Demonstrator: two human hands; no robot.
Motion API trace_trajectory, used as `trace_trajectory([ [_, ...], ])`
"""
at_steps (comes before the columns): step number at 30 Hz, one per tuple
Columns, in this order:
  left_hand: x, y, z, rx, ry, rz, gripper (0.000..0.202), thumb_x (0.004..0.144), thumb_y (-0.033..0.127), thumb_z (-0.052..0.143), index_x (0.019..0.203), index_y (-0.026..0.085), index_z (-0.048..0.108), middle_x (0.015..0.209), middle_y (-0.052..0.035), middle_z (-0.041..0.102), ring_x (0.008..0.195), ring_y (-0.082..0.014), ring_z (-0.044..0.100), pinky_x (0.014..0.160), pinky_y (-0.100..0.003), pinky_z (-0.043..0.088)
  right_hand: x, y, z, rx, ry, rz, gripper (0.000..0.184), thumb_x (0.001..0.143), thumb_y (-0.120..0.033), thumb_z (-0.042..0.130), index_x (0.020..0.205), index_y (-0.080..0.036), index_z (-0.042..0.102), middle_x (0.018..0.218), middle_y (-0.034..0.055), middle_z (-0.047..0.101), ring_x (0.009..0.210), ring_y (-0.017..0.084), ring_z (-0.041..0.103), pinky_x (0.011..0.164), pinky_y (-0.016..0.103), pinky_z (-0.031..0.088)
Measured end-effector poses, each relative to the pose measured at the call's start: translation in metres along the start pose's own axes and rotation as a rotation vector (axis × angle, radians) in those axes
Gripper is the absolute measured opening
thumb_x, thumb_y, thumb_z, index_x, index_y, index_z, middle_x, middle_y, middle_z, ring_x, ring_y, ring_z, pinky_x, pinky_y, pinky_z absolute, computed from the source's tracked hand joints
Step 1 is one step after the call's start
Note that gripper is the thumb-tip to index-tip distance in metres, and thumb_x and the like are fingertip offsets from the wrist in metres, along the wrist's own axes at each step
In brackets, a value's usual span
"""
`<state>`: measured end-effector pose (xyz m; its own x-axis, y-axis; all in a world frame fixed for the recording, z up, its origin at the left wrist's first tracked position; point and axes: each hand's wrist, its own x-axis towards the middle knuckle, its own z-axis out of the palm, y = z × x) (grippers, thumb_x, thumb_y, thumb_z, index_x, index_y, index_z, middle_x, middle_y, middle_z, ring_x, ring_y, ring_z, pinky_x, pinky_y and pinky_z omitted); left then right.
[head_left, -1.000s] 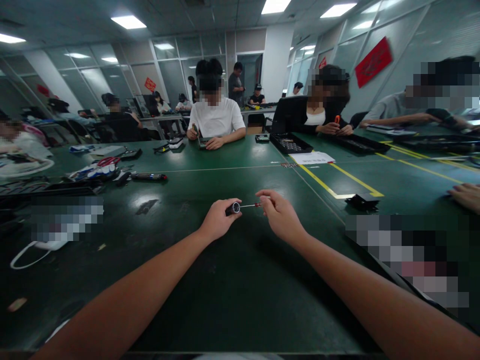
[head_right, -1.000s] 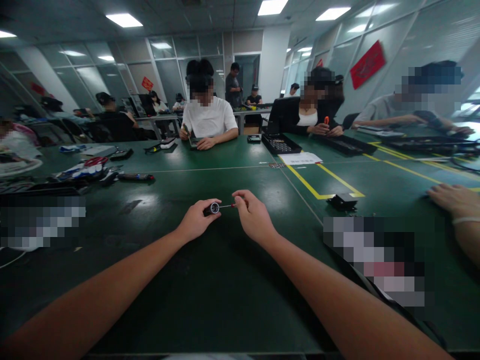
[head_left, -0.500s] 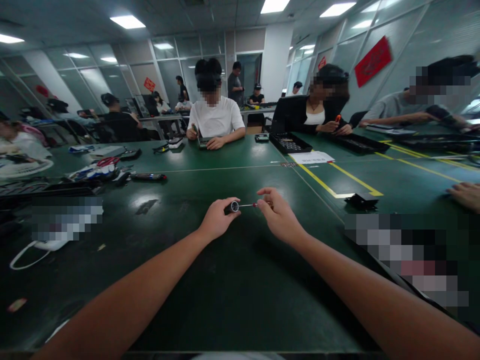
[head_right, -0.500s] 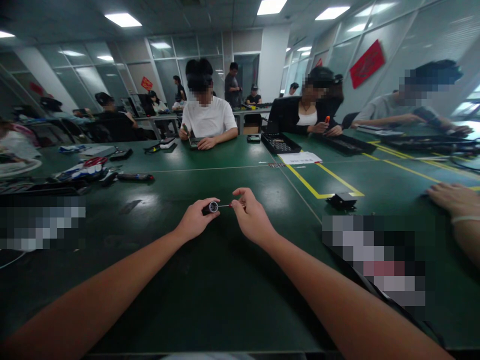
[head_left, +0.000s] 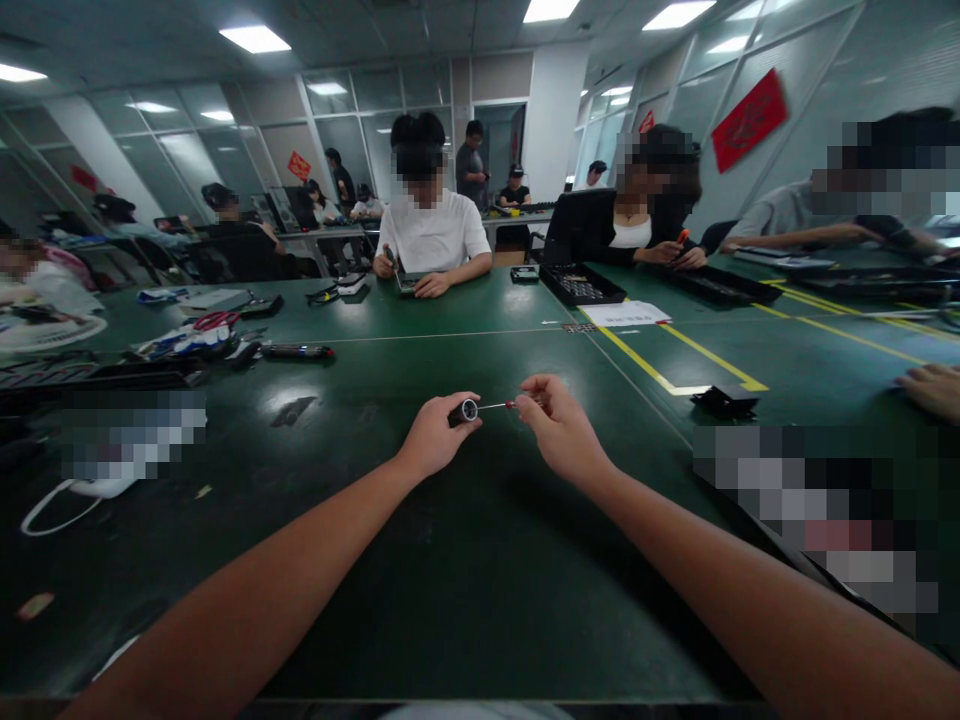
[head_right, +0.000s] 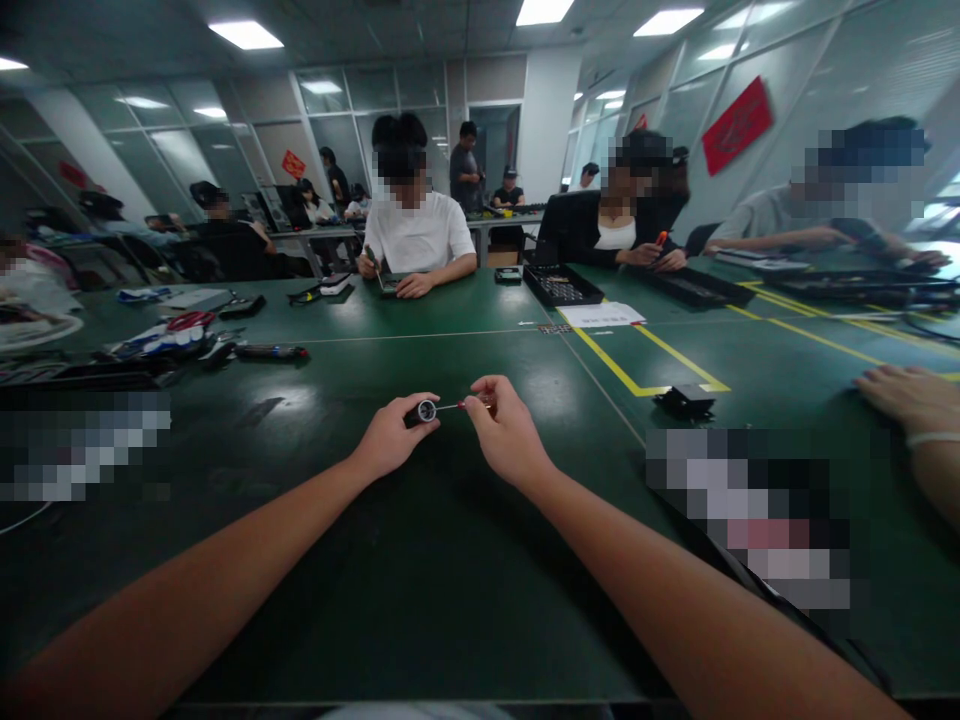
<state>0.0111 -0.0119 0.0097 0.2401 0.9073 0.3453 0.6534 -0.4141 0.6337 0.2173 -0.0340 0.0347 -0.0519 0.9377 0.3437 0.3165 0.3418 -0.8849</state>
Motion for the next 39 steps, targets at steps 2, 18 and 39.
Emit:
trace_trajectory([
  [2,-0.001,0.002,-0.001,0.005,-0.009,0.012,0.035,0.086,0.022,0.071,0.120,0.026,0.067,0.112,-0.0048,0.070,0.103,-0.0247,0.062,0.101,-0.044,0.046,0.002,0.000,0.001,0.069,0.015,0.014,0.024,0.089,-0.044,0.058,0.096,-0.021,0.059,0.083,0.0031,0.065,0.074,0.018,0.060,0.070,0.034,0.048],
  [18,-0.004,0.004,-0.003,0.171,-0.025,0.074,0.031,0.090,0.026,0.068,0.121,0.029,0.065,0.108,-0.0021,0.070,0.110,-0.0250,0.058,0.119,-0.065,0.017,0.009,0.018,0.006,0.439,0.189,0.190,0.028,0.088,-0.051,0.060,0.088,-0.023,0.059,0.070,-0.0027,0.059,0.063,0.014,0.055,0.062,0.031,0.050],
  [39,-0.003,0.008,-0.002,0.053,-0.007,0.066,0.034,0.084,0.022,0.075,0.117,0.023,0.068,0.112,-0.0035,0.072,0.103,-0.0242,0.061,0.100,-0.043,0.044,0.000,0.004,0.004,0.194,0.074,-0.015,0.039,0.096,-0.057,0.049,0.090,-0.021,0.064,0.062,-0.0020,0.058,0.056,0.015,0.055,0.058,0.031,0.044],
])
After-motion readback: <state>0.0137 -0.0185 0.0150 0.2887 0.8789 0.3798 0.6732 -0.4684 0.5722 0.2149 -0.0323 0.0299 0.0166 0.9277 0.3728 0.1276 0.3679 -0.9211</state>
